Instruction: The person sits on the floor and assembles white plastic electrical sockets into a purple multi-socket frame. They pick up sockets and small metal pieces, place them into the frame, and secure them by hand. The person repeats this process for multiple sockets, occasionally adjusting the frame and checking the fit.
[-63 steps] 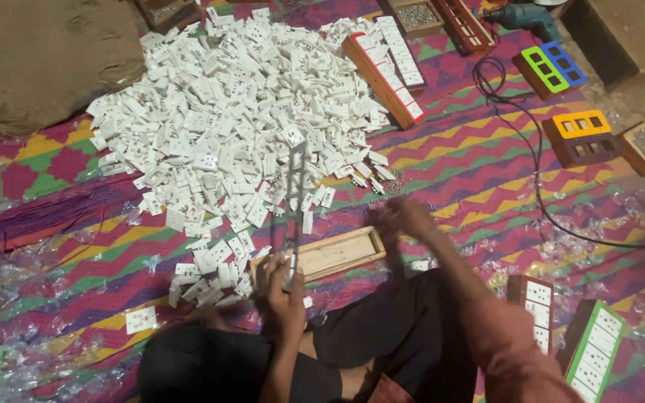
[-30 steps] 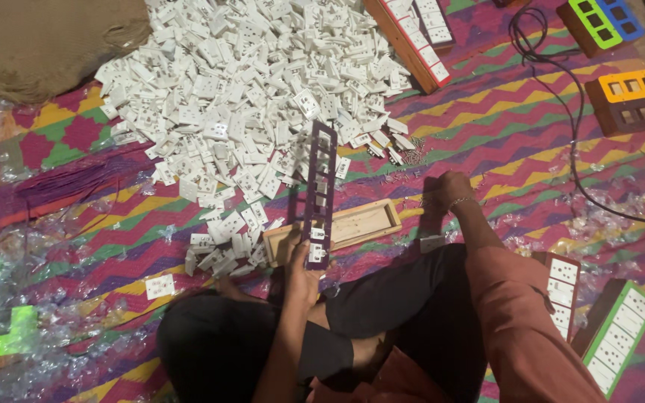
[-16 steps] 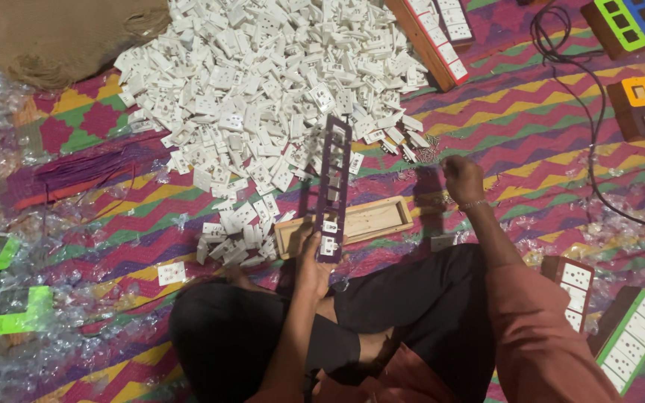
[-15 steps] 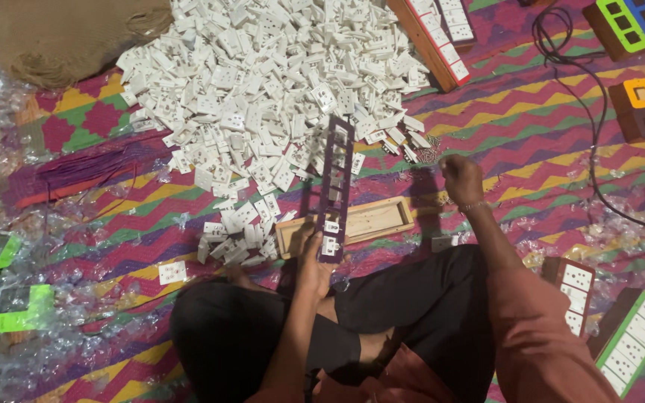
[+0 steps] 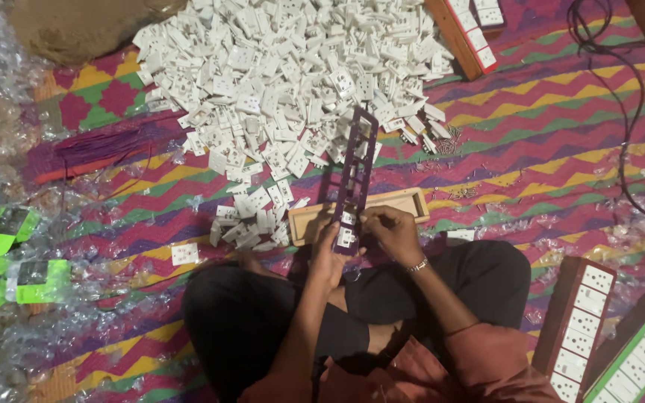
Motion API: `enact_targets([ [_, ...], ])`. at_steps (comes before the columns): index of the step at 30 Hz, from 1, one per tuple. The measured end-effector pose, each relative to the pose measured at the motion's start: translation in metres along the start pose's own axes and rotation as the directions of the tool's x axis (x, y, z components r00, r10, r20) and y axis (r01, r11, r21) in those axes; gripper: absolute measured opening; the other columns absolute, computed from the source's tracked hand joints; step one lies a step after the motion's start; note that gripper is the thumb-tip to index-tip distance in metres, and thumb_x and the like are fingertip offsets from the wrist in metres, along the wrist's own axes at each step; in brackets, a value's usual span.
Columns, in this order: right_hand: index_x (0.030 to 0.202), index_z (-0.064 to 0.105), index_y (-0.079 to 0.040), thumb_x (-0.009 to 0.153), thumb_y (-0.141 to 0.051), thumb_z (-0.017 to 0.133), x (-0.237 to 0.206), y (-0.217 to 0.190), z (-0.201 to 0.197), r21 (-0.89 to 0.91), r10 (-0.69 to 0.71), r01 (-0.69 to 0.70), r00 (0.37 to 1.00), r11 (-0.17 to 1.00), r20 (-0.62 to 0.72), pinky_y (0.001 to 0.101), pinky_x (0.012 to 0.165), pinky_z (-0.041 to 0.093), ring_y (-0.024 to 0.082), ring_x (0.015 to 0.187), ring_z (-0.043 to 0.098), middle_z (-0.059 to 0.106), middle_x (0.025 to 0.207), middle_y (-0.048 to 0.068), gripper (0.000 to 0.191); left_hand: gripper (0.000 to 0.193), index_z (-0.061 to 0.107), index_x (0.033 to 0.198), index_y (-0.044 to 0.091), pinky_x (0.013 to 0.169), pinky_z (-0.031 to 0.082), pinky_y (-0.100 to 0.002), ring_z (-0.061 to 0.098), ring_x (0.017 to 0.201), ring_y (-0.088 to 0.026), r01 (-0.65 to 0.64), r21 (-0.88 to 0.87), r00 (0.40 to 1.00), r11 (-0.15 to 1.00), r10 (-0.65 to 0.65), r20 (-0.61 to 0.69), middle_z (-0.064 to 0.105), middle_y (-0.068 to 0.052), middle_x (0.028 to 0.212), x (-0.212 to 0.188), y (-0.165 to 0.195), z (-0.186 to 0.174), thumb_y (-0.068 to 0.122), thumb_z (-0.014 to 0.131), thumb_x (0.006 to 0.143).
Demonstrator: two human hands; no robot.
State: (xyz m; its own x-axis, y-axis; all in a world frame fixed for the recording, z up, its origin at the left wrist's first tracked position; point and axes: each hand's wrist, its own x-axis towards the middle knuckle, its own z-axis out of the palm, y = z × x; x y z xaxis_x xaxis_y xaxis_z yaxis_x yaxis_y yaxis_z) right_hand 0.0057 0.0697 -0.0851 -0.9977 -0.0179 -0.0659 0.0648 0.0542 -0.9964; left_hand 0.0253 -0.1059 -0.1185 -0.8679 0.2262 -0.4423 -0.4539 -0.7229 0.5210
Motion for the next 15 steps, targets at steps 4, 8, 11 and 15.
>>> enact_targets([
  [4,0.108,0.077,-0.004,0.090,-0.002,0.075,-0.005,-0.017,0.010,-0.365,-0.228,0.209,0.974,0.907,-0.008,0.0284,0.065,0.056,0.014,0.077,0.071,0.077,0.094,0.008,0.018,0.039,0.054,0.131,0.018,0.067,0.060,-0.045,0.067,0.095,-0.018,-0.004,0.050,1.000,0.999,0.004,-0.002,0.066,-0.006,0.111,0.002,-0.003,0.000,0.031,0.063,0.095],
  [8,0.104,0.074,-0.004,0.086,-0.001,0.076,-0.002,-0.022,0.018,-0.454,-0.456,0.451,0.884,0.768,0.107,0.0332,0.072,0.054,0.024,0.085,0.069,0.072,0.096,0.011,0.018,0.038,0.056,0.130,0.018,0.071,0.061,-0.044,0.067,0.099,-0.017,0.022,0.055,1.000,0.998,-0.022,-0.003,0.066,-0.002,0.113,0.005,-0.007,-0.001,0.030,0.064,0.095],
  [11,0.101,0.074,-0.005,0.083,0.001,0.074,-0.001,-0.018,0.018,-0.525,-0.559,0.542,0.817,0.656,0.145,0.0374,0.081,0.054,0.029,0.095,0.066,0.070,0.098,0.011,0.020,0.036,0.057,0.129,0.014,0.072,0.058,-0.046,0.066,0.099,-0.018,0.006,0.044,0.999,0.999,-0.008,0.047,0.066,-0.004,0.111,0.007,-0.012,-0.006,0.032,0.065,0.099],
  [15,0.104,0.077,-0.003,0.088,-0.001,0.079,-0.004,-0.013,0.016,-0.530,-0.398,0.390,0.911,0.753,0.104,0.0370,0.073,0.052,0.027,0.086,0.064,0.067,0.092,0.012,0.016,0.035,0.057,0.125,0.015,0.074,0.058,-0.047,0.066,0.099,-0.018,0.029,0.024,0.999,0.999,-0.030,0.022,0.066,-0.003,0.110,0.009,-0.021,-0.016,0.033,0.066,0.097],
])
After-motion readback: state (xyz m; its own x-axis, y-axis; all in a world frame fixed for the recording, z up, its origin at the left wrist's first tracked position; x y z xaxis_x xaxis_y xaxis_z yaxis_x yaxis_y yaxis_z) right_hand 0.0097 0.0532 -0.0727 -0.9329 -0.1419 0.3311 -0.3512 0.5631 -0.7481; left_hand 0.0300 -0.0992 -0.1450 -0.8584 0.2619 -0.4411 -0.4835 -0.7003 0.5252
